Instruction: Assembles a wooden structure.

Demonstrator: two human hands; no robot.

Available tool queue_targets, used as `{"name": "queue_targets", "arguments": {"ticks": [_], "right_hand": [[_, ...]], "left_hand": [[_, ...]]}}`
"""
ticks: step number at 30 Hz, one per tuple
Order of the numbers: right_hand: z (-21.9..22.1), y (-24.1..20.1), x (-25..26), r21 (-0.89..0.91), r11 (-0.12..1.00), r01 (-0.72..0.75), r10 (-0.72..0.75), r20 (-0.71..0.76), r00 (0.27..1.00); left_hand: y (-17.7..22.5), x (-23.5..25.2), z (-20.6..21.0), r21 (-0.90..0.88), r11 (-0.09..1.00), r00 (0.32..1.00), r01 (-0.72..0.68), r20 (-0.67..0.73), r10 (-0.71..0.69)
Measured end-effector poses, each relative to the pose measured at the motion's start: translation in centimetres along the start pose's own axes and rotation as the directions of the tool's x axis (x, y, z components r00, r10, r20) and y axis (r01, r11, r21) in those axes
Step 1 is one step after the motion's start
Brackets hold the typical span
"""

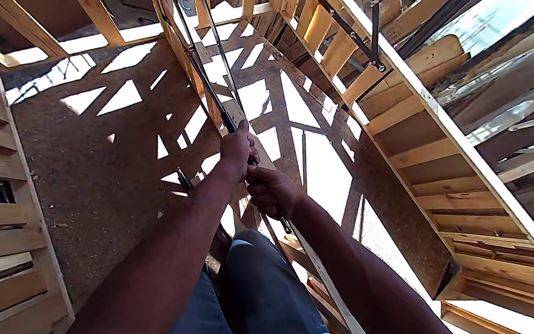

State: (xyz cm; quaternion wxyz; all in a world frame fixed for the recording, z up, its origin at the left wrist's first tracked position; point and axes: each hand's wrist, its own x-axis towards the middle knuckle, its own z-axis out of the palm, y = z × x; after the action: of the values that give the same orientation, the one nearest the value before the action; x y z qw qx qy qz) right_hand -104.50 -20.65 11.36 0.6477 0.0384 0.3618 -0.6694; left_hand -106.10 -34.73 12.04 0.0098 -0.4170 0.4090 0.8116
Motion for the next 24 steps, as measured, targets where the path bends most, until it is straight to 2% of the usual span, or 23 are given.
{"name": "queue_targets", "arguments": {"ticks": [6, 8, 9, 10, 12, 13, 14, 15, 16, 18, 21, 22, 23, 24], "right_hand": [[0.9, -0.7, -0.3, -0.148, 0.989, 0.007, -0.033, -0.169, 0.985], [1.5, -0.7, -1.0, -0.325, 0.946, -0.001, -0.098, -0.288, 0.953], [1.7, -0.7, -1.7, -0.461, 0.887, -0.018, -0.160, -0.344, 0.925], [2.0, -0.4, -2.8, -0.620, 0.783, -0.055, -0.240, -0.382, 0.893], [2.6, 1.0, -6.1, -0.873, 0.428, -0.232, -0.411, -0.417, 0.810], [2.9, 2.1, -7.8, -0.910, 0.270, -0.314, -0.483, -0.410, 0.773], [3.0, 3.2, -9.1, -0.916, 0.162, -0.368, -0.535, -0.395, 0.747], [2.8, 4.3, -10.0, -0.916, 0.092, -0.389, -0.585, -0.366, 0.723], [2.5, 5.3, -10.3, -0.918, 0.069, -0.391, -0.639, -0.341, 0.689], [2.1, 6.7, -10.6, -0.922, 0.092, -0.375, -0.676, -0.335, 0.656], [1.6, 7.8, -10.5, -0.939, 0.264, -0.222, -0.662, -0.343, 0.666], [1.3, 8.2, -10.3, -0.922, 0.376, -0.096, -0.658, -0.338, 0.673], [1.2, 8.5, -10.2, -0.829, 0.554, 0.077, -0.616, -0.346, 0.708], [1.2, 8.8, -9.9, -0.587, 0.761, 0.274, -0.537, -0.334, 0.775]], "left_hand": [[0.4, 0.3, 0.4, -0.097, 0.992, 0.996, 0.080, 0.034, -0.077], [0.2, 0.5, 0.4, -0.108, 0.989, 0.994, 0.103, 0.048, -0.099], [0.3, 0.4, 0.5, -0.114, 0.987, 0.993, 0.110, 0.050, -0.105], [0.4, 0.3, 0.5, -0.115, 0.987, 0.993, 0.112, 0.051, -0.107], [0.6, 0.0, 0.7, -0.108, 0.988, 0.993, 0.113, 0.044, -0.108], [0.7, 0.0, 0.8, -0.103, 0.988, 0.993, 0.113, 0.046, -0.109], [0.8, 0.0, 0.8, -0.102, 0.988, 0.993, 0.115, 0.047, -0.111], [1.0, 0.0, 0.8, -0.103, 0.988, 0.993, 0.117, 0.043, -0.113], [1.0, 0.1, 0.7, -0.100, 0.988, 0.993, 0.117, 0.040, -0.114], [0.6, 0.2, 0.5, -0.088, 0.989, 0.992, 0.121, 0.036, -0.118], [0.8, 0.1, 0.6, -0.096, 0.989, 0.993, 0.112, 0.038, -0.108], [0.9, 0.0, 0.6, -0.100, 0.989, 0.993, 0.110, 0.042, -0.106], [0.9, 0.0, 0.4, -0.104, 0.989, 0.994, 0.108, 0.046, -0.104], [1.0, -0.1, 0.3, -0.108, 0.988, 0.994, 0.106, 0.052, -0.101]]}}
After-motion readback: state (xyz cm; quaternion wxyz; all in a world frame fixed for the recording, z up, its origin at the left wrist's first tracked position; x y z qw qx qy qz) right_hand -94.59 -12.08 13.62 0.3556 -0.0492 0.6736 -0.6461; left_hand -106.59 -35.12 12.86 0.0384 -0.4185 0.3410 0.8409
